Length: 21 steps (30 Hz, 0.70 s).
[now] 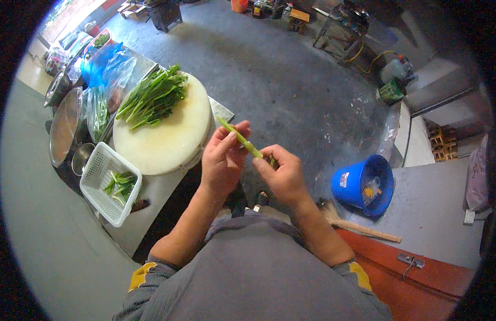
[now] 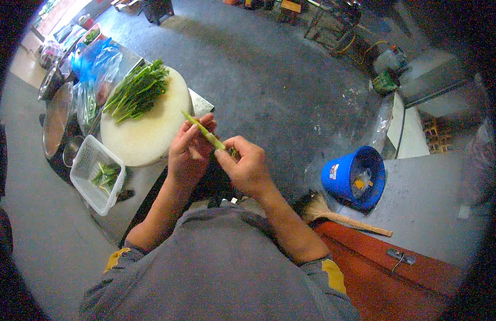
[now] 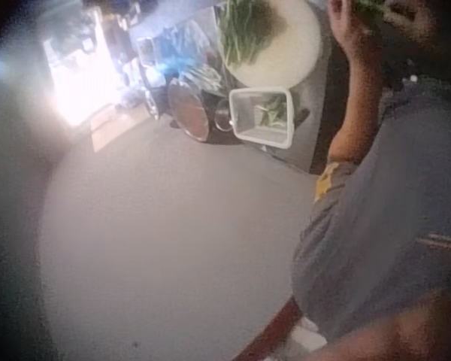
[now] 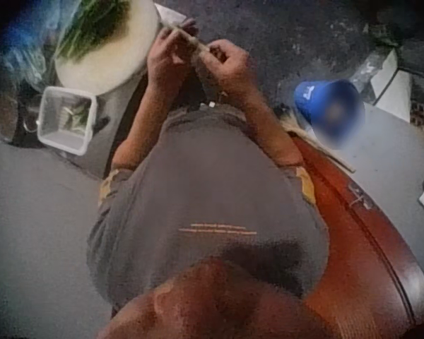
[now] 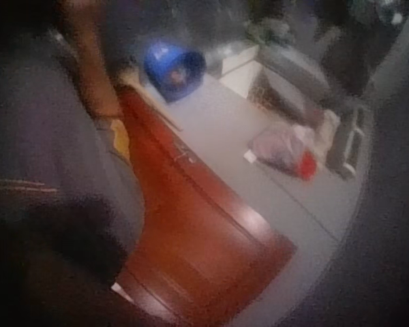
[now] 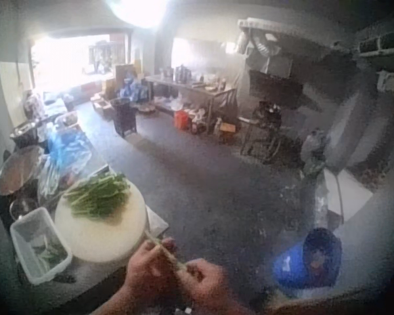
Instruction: The person washes leafy greens in a sink, transfers them to a cutting board, and then trims and peels the stems of green onions one by one, placing the trimmed pieces into a white basket.
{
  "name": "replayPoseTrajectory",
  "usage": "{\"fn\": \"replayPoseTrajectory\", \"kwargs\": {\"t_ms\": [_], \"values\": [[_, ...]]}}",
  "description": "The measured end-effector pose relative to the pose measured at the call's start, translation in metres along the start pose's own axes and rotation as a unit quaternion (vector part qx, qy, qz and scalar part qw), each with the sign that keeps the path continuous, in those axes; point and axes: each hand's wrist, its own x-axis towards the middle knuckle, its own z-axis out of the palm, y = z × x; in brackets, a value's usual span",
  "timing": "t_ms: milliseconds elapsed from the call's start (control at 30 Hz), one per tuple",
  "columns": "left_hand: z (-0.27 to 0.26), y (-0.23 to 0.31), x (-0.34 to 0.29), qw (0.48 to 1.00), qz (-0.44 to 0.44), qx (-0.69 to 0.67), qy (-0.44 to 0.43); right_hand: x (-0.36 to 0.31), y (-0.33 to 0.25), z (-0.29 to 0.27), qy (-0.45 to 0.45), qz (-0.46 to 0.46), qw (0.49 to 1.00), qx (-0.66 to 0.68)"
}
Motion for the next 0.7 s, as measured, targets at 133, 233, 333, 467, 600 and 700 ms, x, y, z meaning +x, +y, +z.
{"fn": "replayPoseTrajectory", "kwargs": {"t_ms": [133, 233, 333, 467, 600, 700], "values": [[-0.008, 0.040, 0.002, 0.811, 0.299, 0.502, 0.025, 0.007, -0.008, -0.028, -0.030, -0.077, 0.992, -0.097], [-0.005, 0.055, 0.002, 0.696, 0.221, 0.647, -0.220, 0.008, -0.014, -0.035, -0.066, -0.122, 0.979, -0.153], [0.004, 0.046, -0.002, 0.736, 0.107, 0.614, -0.263, 0.008, -0.018, -0.036, -0.067, -0.095, 0.988, -0.098], [0.011, 0.028, -0.009, 0.884, 0.074, 0.427, -0.173, 0.008, -0.018, -0.035, -0.112, 0.061, 0.985, 0.115], [0.012, 0.023, -0.010, 0.874, 0.105, 0.443, -0.171, 0.007, -0.013, -0.037, -0.150, 0.140, 0.952, 0.226], [0.012, 0.022, -0.007, 0.835, 0.154, 0.494, -0.190, 0.007, -0.010, -0.038, -0.131, 0.073, 0.976, 0.159]]}}
